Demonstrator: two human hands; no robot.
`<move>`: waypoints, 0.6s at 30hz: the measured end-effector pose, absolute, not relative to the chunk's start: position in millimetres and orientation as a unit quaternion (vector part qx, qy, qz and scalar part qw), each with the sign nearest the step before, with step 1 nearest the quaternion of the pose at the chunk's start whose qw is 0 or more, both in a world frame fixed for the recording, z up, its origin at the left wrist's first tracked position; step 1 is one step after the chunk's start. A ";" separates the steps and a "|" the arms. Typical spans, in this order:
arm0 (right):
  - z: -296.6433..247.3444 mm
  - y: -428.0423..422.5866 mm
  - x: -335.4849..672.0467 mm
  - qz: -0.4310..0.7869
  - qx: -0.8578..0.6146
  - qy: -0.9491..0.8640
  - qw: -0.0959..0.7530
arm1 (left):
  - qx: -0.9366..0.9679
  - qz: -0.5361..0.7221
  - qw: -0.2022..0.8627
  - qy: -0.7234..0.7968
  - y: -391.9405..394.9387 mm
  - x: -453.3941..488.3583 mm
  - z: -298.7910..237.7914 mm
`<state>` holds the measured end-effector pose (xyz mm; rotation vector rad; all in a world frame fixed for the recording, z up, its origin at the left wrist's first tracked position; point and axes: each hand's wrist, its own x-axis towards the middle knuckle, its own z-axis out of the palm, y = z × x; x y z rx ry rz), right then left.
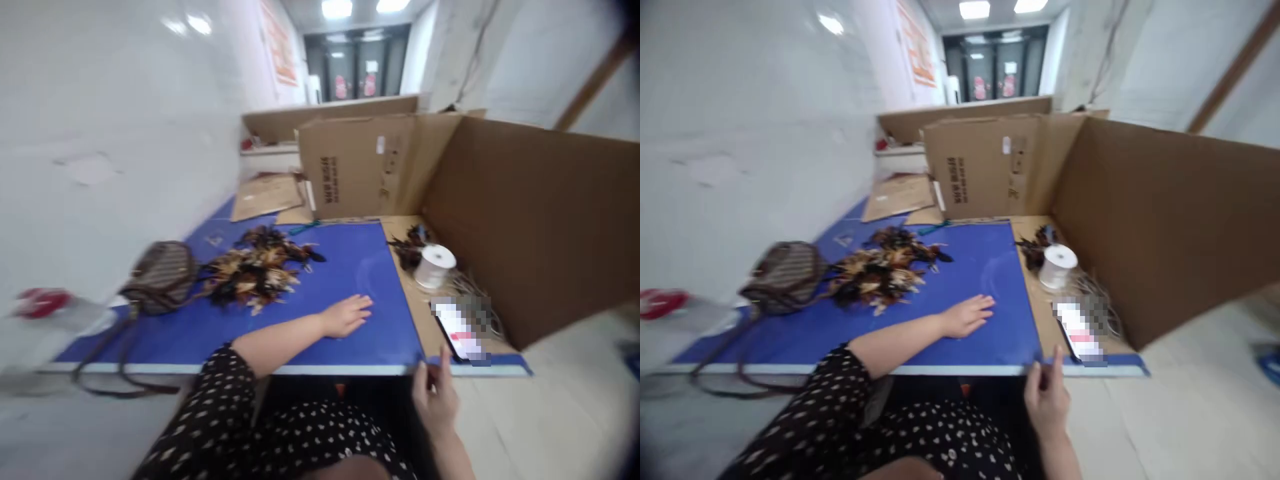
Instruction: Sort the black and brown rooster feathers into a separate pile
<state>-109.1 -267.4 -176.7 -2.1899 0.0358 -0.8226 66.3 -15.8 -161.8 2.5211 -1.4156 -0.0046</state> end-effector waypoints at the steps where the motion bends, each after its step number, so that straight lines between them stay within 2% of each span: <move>1: -184.5 -291.7 -103.2 -0.339 -0.867 0.025 0.365 | 0.854 0.025 0.182 -0.486 -14.1 74.4 -183.1; 4: -191.9 -323.0 -88.1 -0.369 -0.877 0.021 0.308 | 0.823 0.045 0.275 -0.496 -9.8 88.5 -221.1; 10: -204.1 -312.2 -59.8 -0.387 -0.881 -0.082 0.259 | 0.830 0.010 0.283 -0.480 -1.3 92.9 -231.3; 14: -223.1 -311.6 -63.2 -0.340 -0.910 -0.071 0.228 | 0.824 0.014 0.286 -0.488 -4.9 91.3 -233.7; 18: -230.5 -308.5 -76.7 -0.236 -0.949 -0.015 0.209 | 0.818 0.031 0.291 -0.495 -4.9 85.4 -236.5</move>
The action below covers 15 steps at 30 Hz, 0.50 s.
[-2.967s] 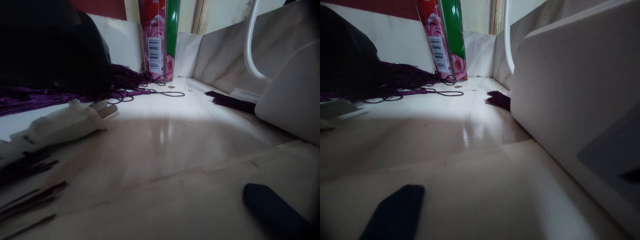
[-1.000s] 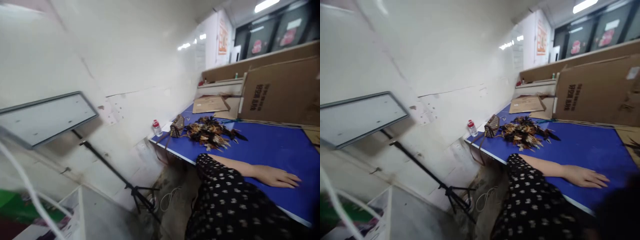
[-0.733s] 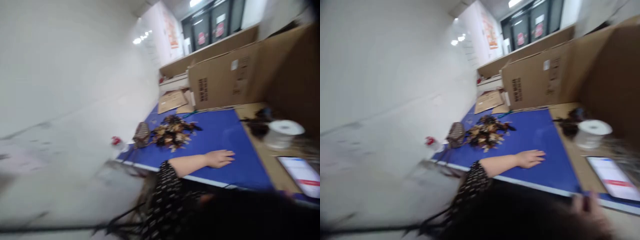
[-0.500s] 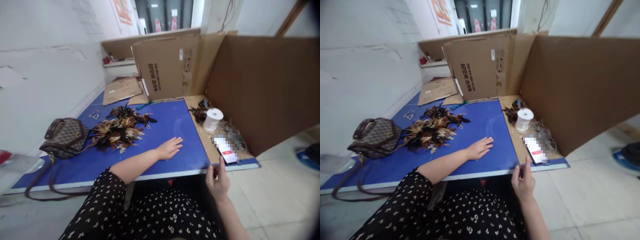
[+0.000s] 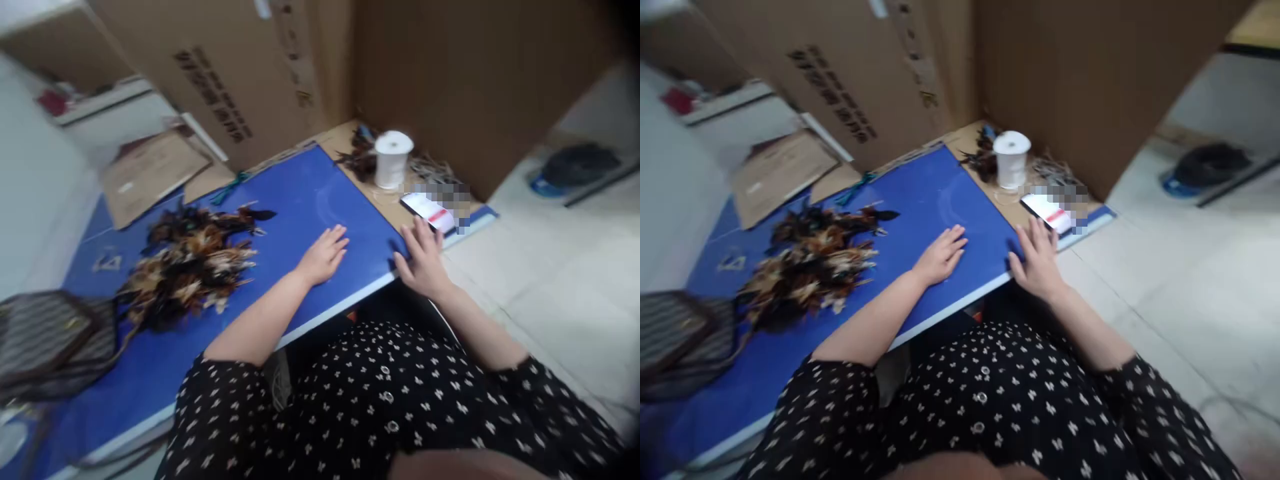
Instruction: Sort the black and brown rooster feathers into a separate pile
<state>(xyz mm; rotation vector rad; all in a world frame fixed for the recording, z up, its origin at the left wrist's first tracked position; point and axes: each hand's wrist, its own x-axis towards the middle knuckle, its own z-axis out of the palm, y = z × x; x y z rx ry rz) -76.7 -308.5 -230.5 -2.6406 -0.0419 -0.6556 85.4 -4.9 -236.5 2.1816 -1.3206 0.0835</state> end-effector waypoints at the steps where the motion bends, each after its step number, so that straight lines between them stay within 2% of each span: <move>1: -232.0 -308.9 -77.1 -0.225 -0.952 -0.009 0.208 | 0.813 0.045 0.297 -0.498 -4.7 87.1 -238.3; 10: -233.9 -313.6 -75.5 -0.208 -0.954 -0.017 0.215 | 0.807 0.055 0.289 -0.512 -12.8 89.9 -235.0; 15: -234.1 -322.2 -78.6 -0.243 -0.949 -0.028 0.201 | 0.797 0.124 0.361 -0.469 -14.8 77.7 -194.5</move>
